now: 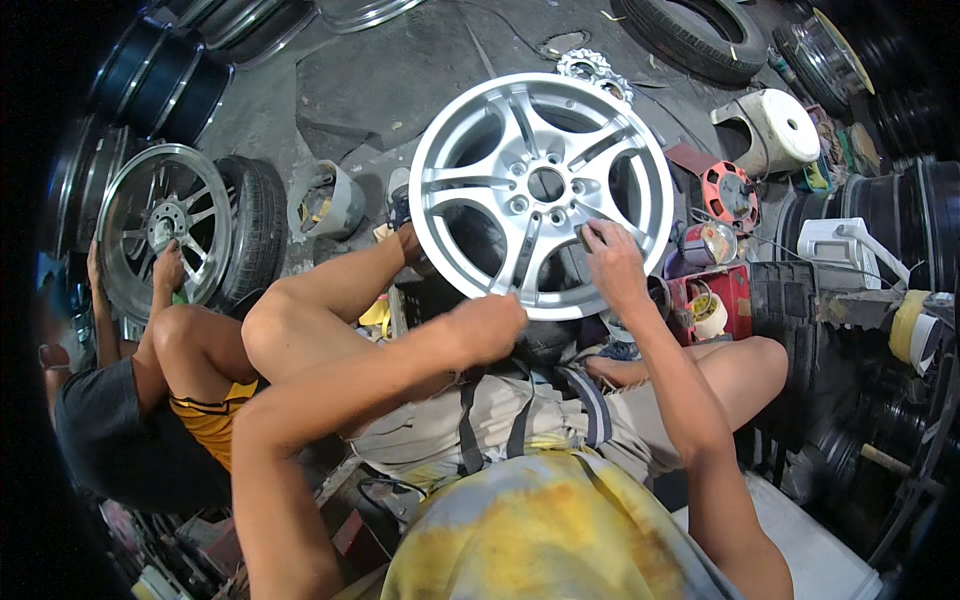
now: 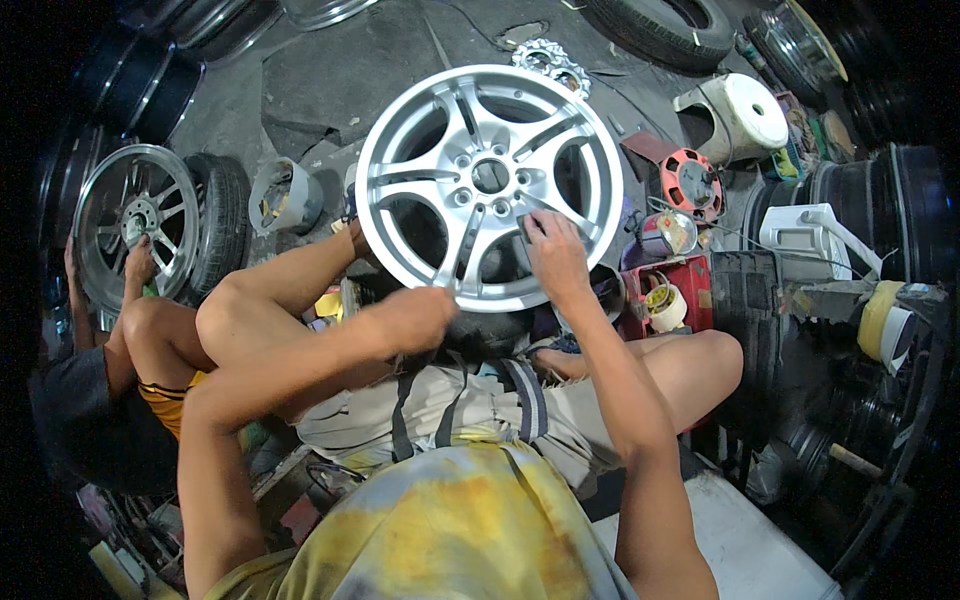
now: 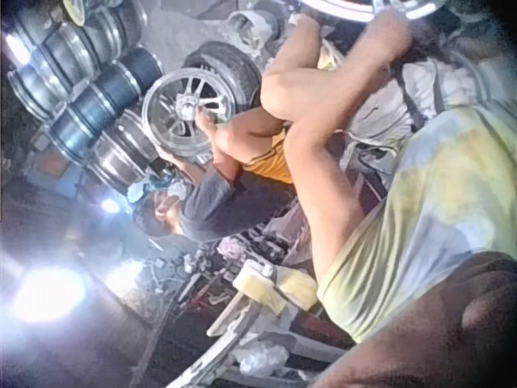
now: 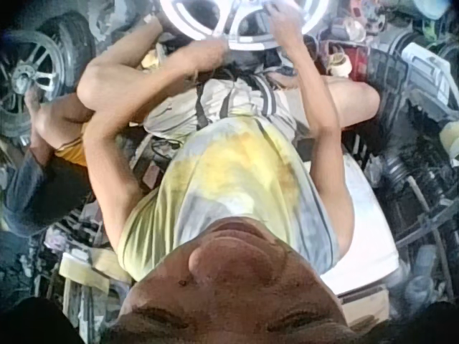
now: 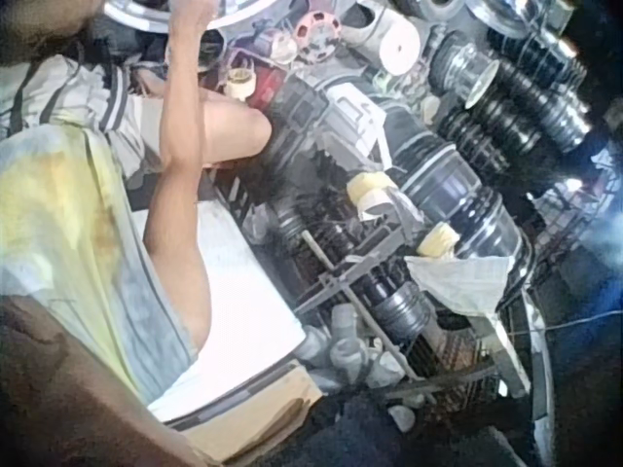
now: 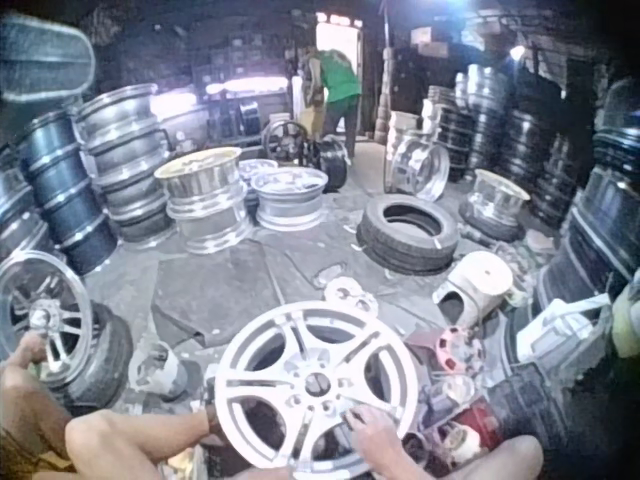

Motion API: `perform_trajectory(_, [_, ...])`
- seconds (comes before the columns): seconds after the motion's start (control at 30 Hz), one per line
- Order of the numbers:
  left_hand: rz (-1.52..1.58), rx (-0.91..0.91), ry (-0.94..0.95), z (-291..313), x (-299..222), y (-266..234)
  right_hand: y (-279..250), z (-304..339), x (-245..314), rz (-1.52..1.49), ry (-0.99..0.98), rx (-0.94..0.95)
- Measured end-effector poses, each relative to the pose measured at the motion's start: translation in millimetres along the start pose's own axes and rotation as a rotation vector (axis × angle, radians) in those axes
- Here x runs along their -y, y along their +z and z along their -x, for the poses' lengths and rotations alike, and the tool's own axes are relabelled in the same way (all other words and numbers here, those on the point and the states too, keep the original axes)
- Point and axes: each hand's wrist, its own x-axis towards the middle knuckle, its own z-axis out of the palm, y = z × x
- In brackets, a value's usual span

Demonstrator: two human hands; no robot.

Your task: The person sits on the floor and scrubs a silver alloy wheel rim with a cloth. They wipe the spokes and outer edge, occasionally dipping the cloth into a container. Another person is visible in the background working on a different wheel.

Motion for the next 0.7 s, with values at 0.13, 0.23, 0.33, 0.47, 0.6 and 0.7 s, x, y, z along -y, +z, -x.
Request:
perform_trajectory(0.13, [-0.148, 0.023, 0.007, 26.7, 12.5, -54.7, 21.9, 4.8, 32.2, -0.011, -0.141, 0.019])
perform_trajectory(0.23, [-0.031, 0.176, -0.02, 32.7, 14.6, -55.4, 17.1, 4.3, 58.2, -0.104, -0.398, 0.113])
perform_trajectory(0.33, [-0.111, 0.209, 0.033, 41.8, -1.2, -73.9, 12.3, 5.4, 38.7, -0.033, -0.295, 0.101])
perform_trajectory(0.47, [-0.186, 0.146, 0.053, 60.7, -3.4, -81.8, -5.0, 2.5, 30.6, -0.099, -0.163, 0.103])
perform_trajectory(0.6, [-0.207, 0.236, 0.079, 66.9, -29.8, -81.1, -8.3, 34.5, 63.5, -0.189, -0.391, 0.268])
perform_trajectory(0.7, [-0.192, 0.296, 0.178, 63.0, -40.9, -71.8, 1.9, 52.0, 85.9, -0.202, -0.395, 0.337])
